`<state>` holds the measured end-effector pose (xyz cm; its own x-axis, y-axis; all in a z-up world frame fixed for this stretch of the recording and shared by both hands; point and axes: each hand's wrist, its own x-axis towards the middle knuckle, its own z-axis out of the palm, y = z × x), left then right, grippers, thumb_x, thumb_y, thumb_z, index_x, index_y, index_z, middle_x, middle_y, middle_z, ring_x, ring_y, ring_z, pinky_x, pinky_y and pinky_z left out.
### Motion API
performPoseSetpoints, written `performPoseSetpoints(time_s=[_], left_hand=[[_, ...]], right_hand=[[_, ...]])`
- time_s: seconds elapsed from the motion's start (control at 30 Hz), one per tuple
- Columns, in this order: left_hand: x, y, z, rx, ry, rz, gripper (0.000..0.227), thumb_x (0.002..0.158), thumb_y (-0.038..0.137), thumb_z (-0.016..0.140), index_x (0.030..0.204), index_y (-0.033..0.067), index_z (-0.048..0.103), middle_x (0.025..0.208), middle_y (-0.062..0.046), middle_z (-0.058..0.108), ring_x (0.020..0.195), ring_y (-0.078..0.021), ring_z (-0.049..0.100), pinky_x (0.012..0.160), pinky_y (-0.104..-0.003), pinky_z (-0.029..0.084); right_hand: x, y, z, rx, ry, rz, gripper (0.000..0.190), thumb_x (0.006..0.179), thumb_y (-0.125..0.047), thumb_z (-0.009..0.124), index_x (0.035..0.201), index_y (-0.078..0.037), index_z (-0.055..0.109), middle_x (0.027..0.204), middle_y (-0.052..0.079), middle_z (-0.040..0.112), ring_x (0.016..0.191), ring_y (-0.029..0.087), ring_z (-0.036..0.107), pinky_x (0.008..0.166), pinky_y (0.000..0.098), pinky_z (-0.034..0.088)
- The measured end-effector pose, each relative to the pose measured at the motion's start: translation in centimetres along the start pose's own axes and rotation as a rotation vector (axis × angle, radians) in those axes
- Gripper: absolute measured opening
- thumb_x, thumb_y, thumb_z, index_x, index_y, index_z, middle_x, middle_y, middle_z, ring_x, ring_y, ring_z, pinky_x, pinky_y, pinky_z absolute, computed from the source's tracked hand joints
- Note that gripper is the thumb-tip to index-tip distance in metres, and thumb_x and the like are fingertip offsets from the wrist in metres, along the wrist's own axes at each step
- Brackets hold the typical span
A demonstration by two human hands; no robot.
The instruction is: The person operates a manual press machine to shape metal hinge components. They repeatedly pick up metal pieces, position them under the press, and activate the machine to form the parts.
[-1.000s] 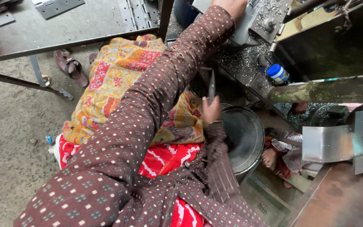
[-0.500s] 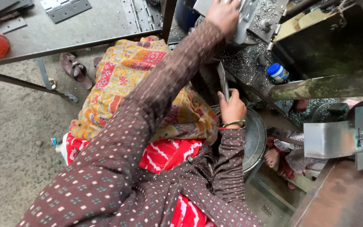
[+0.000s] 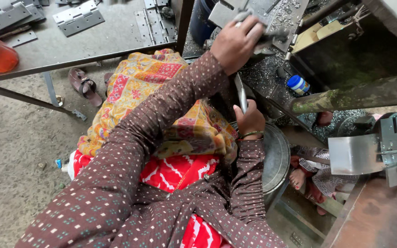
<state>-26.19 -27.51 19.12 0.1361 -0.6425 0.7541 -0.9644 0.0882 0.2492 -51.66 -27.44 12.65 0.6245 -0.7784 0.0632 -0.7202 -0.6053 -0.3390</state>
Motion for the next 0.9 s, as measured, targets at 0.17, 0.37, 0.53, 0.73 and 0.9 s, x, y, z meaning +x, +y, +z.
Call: performPoseSetpoints(time_s=[0.17,0.37,0.53,0.73,0.9], left_hand=[[3.2,-1.2,4.0,0.210,0.127,0.056,0.012,0.112,0.017,0.063,0.117,0.0062,0.064,0.121,-0.008,0.064,0.098,-0.0195,0.060,0.106,-0.047,0.048],[-0.1,-4.2,5.5,0.279,-0.261,-0.092,0.041,0.096,0.031,0.064,0.129,0.0072,0.066,0.144,-0.021,0.054,0.129,-0.0349,0.051,0.100,-0.047,0.049],[-0.8,-3.8,1.7,0.322,-0.304,-0.343,0.062,0.089,0.055,0.061,0.109,-0.0020,0.071,0.132,-0.019,0.057,0.128,-0.0391,0.048,0.110,-0.058,0.031],[-0.6,1.3,-0.7,0.289,-0.417,-0.225,0.040,0.085,0.031,0.062,0.115,0.0048,0.071,0.134,-0.015,0.058,0.133,-0.0316,0.049,0.117,-0.059,0.026],[1.8,0.8,1.4,0.217,-0.599,-0.364,0.035,0.097,0.025,0.052,0.121,0.0055,0.068,0.141,-0.013,0.056,0.136,-0.0289,0.049,0.115,-0.059,0.030]], right_hand=[[0.3,0.3,0.4,0.016,-0.074,0.076,0.048,0.092,-0.047,0.071,0.118,-0.008,0.062,0.085,0.020,0.073,0.076,0.042,0.072,0.064,0.0519,0.055],[0.4,0.8,1.0,0.011,0.034,0.013,0.048,0.087,-0.048,0.074,0.115,-0.010,0.064,0.085,0.022,0.073,0.079,0.045,0.070,0.067,0.0548,0.054],[1.3,0.4,1.0,-0.060,-0.149,0.105,0.055,0.084,-0.049,0.075,0.114,-0.007,0.057,0.086,0.025,0.072,0.081,0.048,0.069,0.069,0.0566,0.054],[2.9,0.1,0.0,-0.141,-0.365,0.193,0.062,0.083,-0.055,0.076,0.111,-0.003,0.056,0.094,0.029,0.071,0.091,0.049,0.069,0.079,0.0566,0.055],[3.1,0.7,1.2,-0.158,-0.342,0.298,0.058,0.083,-0.058,0.074,0.102,-0.004,0.068,0.101,0.028,0.071,0.097,0.049,0.068,0.083,0.0562,0.055]])
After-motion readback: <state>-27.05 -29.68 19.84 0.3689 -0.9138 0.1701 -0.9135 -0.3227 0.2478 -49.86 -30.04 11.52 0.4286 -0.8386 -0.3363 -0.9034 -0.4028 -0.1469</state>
